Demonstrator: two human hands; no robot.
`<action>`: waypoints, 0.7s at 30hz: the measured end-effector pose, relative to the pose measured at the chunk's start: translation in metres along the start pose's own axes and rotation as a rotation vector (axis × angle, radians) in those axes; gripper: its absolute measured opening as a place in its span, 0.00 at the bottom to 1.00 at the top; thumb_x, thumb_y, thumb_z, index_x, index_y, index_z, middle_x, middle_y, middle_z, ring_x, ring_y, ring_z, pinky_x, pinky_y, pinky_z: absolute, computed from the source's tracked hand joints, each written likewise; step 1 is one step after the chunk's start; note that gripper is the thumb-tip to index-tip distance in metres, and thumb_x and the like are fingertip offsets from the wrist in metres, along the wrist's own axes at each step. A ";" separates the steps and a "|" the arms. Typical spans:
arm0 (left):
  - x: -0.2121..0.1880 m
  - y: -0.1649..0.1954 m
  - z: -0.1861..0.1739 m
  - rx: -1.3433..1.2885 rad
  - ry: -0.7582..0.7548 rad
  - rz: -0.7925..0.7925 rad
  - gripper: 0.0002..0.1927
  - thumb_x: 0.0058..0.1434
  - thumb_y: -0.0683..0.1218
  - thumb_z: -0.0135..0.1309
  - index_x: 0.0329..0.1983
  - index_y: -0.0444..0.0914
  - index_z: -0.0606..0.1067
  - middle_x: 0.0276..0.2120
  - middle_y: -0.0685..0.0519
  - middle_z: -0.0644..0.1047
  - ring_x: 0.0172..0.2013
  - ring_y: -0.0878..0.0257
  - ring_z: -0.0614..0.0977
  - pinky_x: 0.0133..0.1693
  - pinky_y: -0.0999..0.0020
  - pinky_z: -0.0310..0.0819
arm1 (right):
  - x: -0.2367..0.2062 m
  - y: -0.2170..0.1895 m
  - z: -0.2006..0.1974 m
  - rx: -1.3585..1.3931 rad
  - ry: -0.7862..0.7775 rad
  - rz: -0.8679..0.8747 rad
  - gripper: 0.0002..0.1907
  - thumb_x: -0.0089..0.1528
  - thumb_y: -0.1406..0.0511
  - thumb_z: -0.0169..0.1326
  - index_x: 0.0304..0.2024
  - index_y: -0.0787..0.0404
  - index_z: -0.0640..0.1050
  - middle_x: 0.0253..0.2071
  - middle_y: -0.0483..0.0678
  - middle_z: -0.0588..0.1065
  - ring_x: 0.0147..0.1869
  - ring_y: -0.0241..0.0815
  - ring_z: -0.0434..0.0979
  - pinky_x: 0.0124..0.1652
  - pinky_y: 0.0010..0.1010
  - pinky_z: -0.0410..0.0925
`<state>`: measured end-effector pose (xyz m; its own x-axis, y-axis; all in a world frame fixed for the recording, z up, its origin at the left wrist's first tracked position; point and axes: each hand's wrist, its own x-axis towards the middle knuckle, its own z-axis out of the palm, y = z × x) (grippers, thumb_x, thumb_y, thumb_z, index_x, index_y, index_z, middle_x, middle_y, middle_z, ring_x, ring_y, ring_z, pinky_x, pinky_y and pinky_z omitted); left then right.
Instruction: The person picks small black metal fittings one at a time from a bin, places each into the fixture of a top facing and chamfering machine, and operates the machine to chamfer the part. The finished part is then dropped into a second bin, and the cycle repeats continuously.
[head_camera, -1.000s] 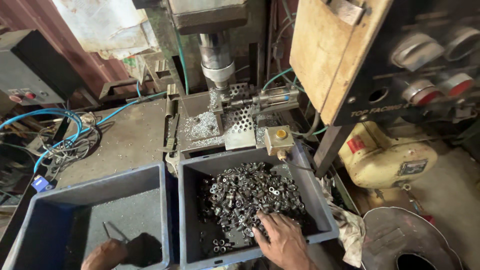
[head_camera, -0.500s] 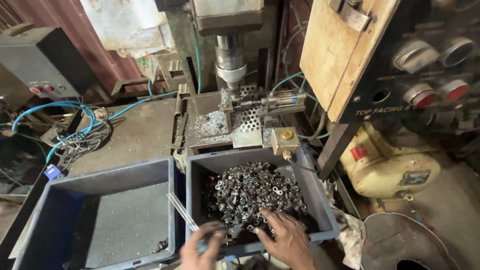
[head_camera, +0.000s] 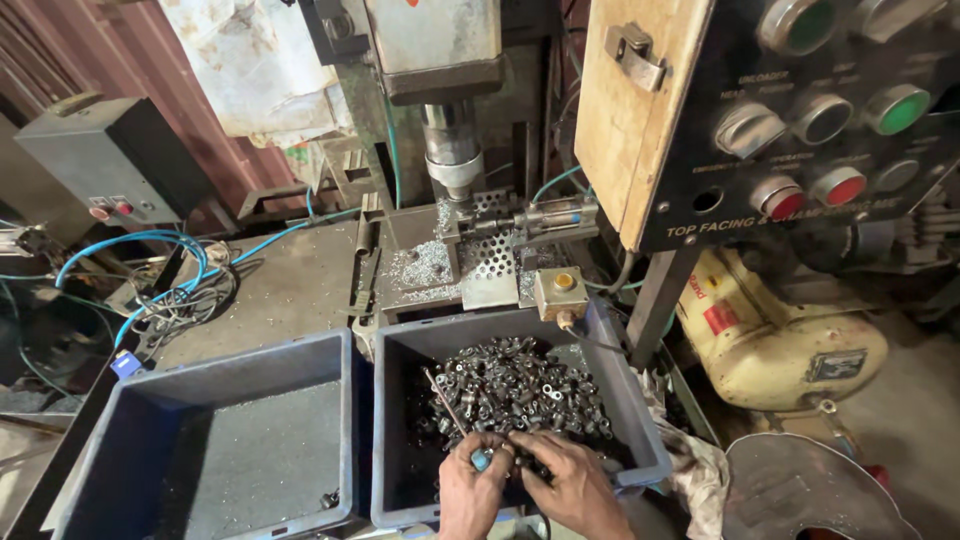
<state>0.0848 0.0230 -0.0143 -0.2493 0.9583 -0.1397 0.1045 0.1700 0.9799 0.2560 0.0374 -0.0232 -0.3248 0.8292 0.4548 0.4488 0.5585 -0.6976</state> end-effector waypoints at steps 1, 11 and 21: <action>-0.001 0.002 0.000 0.078 0.016 0.037 0.08 0.53 0.44 0.61 0.33 0.35 0.84 0.23 0.51 0.83 0.25 0.67 0.80 0.31 0.70 0.75 | 0.000 -0.001 -0.001 0.004 -0.009 0.021 0.22 0.54 0.69 0.61 0.53 0.62 0.80 0.48 0.56 0.81 0.51 0.58 0.82 0.49 0.41 0.74; -0.002 -0.033 -0.008 -0.056 0.017 0.081 0.15 0.53 0.47 0.66 0.40 0.35 0.84 0.29 0.47 0.85 0.30 0.66 0.82 0.36 0.69 0.78 | -0.001 -0.001 -0.004 0.060 0.125 0.136 0.13 0.63 0.64 0.55 0.48 0.63 0.78 0.41 0.55 0.81 0.41 0.54 0.84 0.39 0.40 0.75; 0.010 -0.084 -0.059 0.143 -0.119 -0.024 0.20 0.53 0.46 0.64 0.49 0.39 0.77 0.33 0.49 0.85 0.33 0.62 0.84 0.39 0.67 0.79 | -0.003 0.008 -0.001 0.155 0.126 0.241 0.15 0.63 0.62 0.54 0.49 0.62 0.78 0.38 0.55 0.81 0.39 0.52 0.85 0.38 0.37 0.75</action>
<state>0.0169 0.0044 -0.0898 -0.1390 0.9724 -0.1873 0.2378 0.2164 0.9469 0.2608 0.0395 -0.0295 -0.1141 0.9389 0.3248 0.3652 0.3436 -0.8652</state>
